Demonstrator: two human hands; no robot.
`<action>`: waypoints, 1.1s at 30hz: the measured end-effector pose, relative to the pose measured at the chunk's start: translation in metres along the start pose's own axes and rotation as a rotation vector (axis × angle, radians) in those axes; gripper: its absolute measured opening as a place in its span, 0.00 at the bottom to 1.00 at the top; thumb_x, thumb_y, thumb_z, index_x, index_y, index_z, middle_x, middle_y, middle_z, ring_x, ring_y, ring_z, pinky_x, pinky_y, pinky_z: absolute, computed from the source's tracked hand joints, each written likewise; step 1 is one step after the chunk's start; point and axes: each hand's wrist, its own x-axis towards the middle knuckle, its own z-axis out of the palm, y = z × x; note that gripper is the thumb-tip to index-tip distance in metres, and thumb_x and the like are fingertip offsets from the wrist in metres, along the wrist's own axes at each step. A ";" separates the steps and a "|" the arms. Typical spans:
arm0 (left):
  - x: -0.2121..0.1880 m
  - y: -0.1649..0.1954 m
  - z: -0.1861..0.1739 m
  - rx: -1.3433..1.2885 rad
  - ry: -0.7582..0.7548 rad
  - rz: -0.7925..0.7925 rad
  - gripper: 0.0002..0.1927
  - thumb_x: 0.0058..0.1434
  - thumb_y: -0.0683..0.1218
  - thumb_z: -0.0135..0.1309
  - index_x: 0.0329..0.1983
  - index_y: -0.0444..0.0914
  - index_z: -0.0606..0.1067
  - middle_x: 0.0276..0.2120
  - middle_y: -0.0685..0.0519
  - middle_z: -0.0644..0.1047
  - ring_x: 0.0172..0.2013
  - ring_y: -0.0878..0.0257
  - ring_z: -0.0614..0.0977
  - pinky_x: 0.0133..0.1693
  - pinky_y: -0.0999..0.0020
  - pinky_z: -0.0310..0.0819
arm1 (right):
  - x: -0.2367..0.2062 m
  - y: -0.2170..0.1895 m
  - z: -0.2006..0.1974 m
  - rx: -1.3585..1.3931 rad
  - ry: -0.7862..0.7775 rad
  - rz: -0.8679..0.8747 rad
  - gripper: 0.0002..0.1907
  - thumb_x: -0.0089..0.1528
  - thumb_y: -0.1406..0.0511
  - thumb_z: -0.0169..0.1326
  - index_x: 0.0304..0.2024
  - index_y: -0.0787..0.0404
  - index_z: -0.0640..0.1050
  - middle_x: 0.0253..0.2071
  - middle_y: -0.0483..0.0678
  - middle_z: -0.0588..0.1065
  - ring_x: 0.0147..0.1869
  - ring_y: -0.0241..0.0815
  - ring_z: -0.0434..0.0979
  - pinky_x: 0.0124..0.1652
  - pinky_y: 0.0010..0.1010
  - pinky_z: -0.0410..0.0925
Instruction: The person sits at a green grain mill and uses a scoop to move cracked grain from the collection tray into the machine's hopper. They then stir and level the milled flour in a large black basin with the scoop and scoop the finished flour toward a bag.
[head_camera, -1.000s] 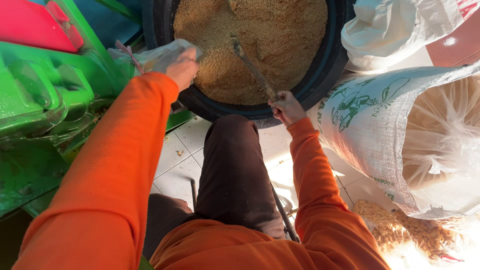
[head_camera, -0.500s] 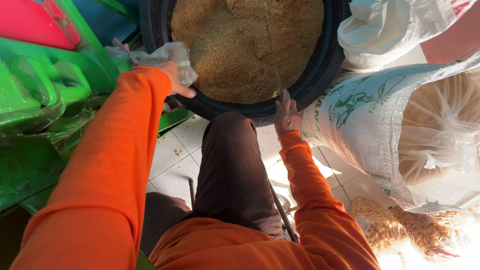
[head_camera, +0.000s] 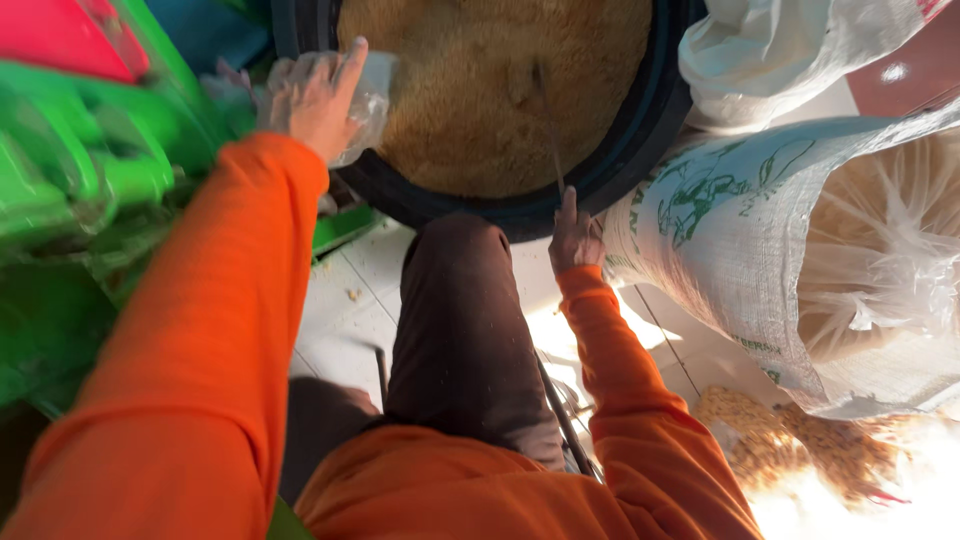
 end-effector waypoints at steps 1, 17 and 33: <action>0.001 0.001 -0.004 0.028 0.028 0.044 0.48 0.59 0.52 0.61 0.81 0.46 0.54 0.55 0.41 0.74 0.55 0.45 0.74 0.58 0.45 0.61 | 0.000 0.000 -0.001 -0.011 -0.031 0.031 0.29 0.71 0.59 0.53 0.73 0.55 0.63 0.38 0.57 0.78 0.30 0.56 0.81 0.25 0.45 0.73; -0.005 0.012 -0.045 0.458 -0.045 0.459 0.06 0.62 0.41 0.54 0.42 0.42 0.76 0.41 0.52 0.74 0.48 0.58 0.76 0.58 0.54 0.64 | -0.009 0.005 -0.011 -0.016 0.018 -0.053 0.29 0.72 0.62 0.49 0.73 0.59 0.59 0.36 0.58 0.79 0.29 0.56 0.80 0.25 0.48 0.72; -0.033 0.025 -0.096 0.213 0.113 0.214 0.34 0.57 0.58 0.61 0.67 0.46 0.69 0.59 0.48 0.72 0.57 0.50 0.75 0.53 0.45 0.66 | -0.011 -0.007 -0.034 -0.083 -0.234 -0.031 0.17 0.71 0.61 0.49 0.60 0.59 0.71 0.30 0.57 0.78 0.30 0.59 0.80 0.28 0.51 0.71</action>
